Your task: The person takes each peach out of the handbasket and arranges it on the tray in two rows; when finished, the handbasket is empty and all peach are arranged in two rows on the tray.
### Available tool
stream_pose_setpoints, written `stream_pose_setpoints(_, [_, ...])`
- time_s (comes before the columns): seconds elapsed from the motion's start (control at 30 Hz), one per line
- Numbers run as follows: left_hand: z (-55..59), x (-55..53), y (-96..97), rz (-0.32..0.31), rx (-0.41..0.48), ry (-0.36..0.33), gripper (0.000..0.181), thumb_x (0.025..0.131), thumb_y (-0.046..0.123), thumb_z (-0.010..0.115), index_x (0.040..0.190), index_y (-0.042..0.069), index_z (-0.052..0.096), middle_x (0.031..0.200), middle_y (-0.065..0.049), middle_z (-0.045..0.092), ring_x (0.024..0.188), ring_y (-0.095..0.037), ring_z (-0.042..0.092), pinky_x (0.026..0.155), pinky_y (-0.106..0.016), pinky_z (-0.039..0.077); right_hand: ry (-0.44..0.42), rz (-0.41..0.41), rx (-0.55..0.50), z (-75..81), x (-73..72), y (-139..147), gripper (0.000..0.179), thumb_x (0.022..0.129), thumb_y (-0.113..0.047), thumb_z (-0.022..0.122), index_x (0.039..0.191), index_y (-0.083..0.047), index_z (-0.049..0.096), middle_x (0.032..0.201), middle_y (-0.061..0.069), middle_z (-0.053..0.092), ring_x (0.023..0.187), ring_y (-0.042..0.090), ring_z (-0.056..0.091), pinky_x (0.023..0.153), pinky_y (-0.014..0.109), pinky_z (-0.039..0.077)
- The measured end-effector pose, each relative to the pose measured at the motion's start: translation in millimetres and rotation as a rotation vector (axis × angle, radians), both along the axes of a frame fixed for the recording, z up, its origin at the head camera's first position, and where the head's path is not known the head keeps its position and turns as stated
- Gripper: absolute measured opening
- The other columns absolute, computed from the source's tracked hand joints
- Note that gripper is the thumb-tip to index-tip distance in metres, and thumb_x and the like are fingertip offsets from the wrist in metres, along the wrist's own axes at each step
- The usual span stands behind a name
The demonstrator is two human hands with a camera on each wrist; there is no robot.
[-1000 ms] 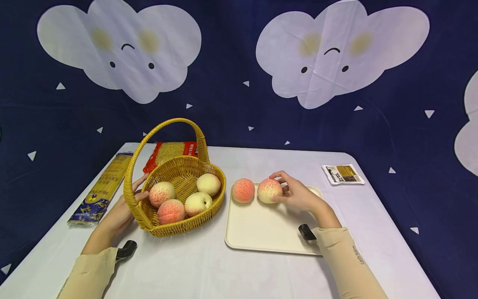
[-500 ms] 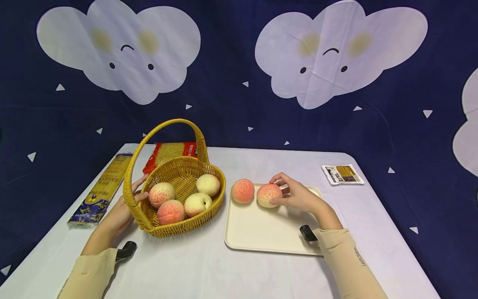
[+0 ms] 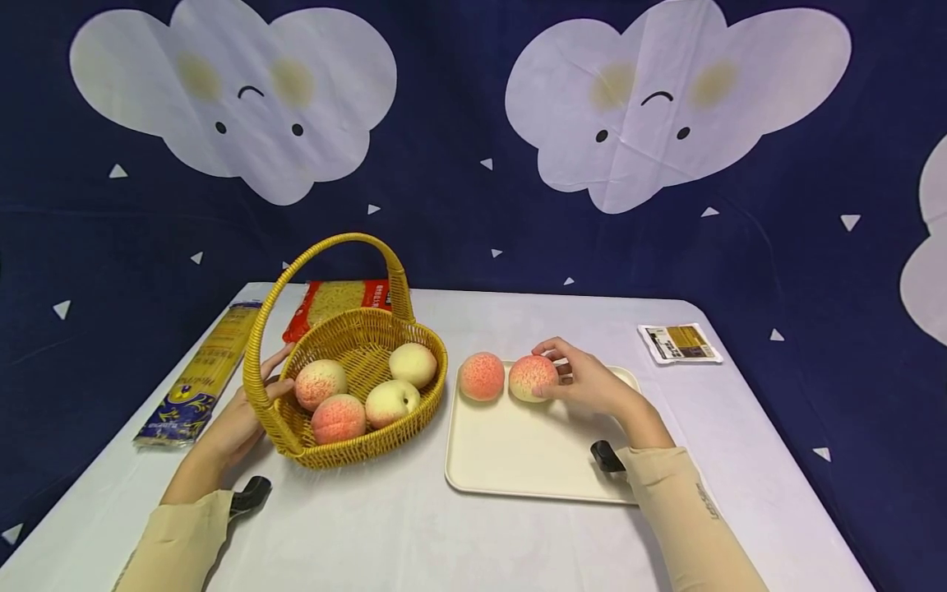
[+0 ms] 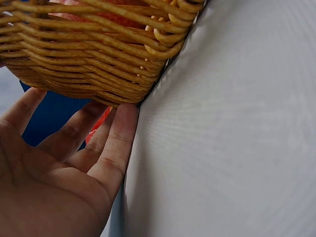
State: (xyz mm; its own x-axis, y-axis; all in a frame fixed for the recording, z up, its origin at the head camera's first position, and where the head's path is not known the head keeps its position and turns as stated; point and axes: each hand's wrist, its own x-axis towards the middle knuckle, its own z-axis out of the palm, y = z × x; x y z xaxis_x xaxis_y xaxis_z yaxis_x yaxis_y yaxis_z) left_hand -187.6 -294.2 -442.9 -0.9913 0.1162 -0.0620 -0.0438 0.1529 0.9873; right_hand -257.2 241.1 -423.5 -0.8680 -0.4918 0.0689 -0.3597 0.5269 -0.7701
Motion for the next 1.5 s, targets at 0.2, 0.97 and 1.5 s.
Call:
stream_pose_setpoints(0.2, [-1.1, -1.0, -0.8, -0.001, -0.002, -0.003, 0.073, 0.113, 0.032, 0.055, 0.174, 0.028, 0.015, 0.182, -0.012, 0.006, 0.164, -0.042, 0.014, 0.096, -0.011, 0.044, -0.013, -0.004, 0.009, 2.5, -3.2, -1, 0.058, 0.092, -0.012, 0.086, 0.141, -0.006, 0.054, 0.139, 0.024, 0.061, 0.128, 0.045, 0.066, 0.107, 0.045, 0.058])
stream_pose_setpoints(0.97, [-3.3, -1.6, -2.0, -0.003, -0.01, 0.01, 0.072, 0.113, 0.031, 0.055, 0.174, 0.029, 0.017, 0.182, -0.011, 0.007, 0.165, -0.042, 0.013, 0.1, -0.016, 0.043, 0.064, -0.013, -0.027, 46.3, -12.2, -5, 0.057, 0.095, -0.015, 0.083, 0.144, -0.007, 0.055, 0.139, 0.023, 0.065, 0.131, 0.045, 0.065, 0.109, 0.063, 0.052])
stream_pose_setpoints(1.5, [-4.2, -2.3, -2.5, -0.001, -0.013, 0.003, 0.073, 0.113, 0.033, 0.055, 0.174, 0.032, 0.016, 0.182, -0.01, 0.008, 0.166, -0.04, 0.013, 0.125, -0.054, 0.032, 0.048, 0.149, 0.012, 96.0, -11.5, -75, 0.066, 0.095, -0.023, 0.085, 0.15, -0.019, 0.05, 0.133, 0.017, 0.069, 0.117, 0.031, 0.075, 0.102, 0.051, 0.06])
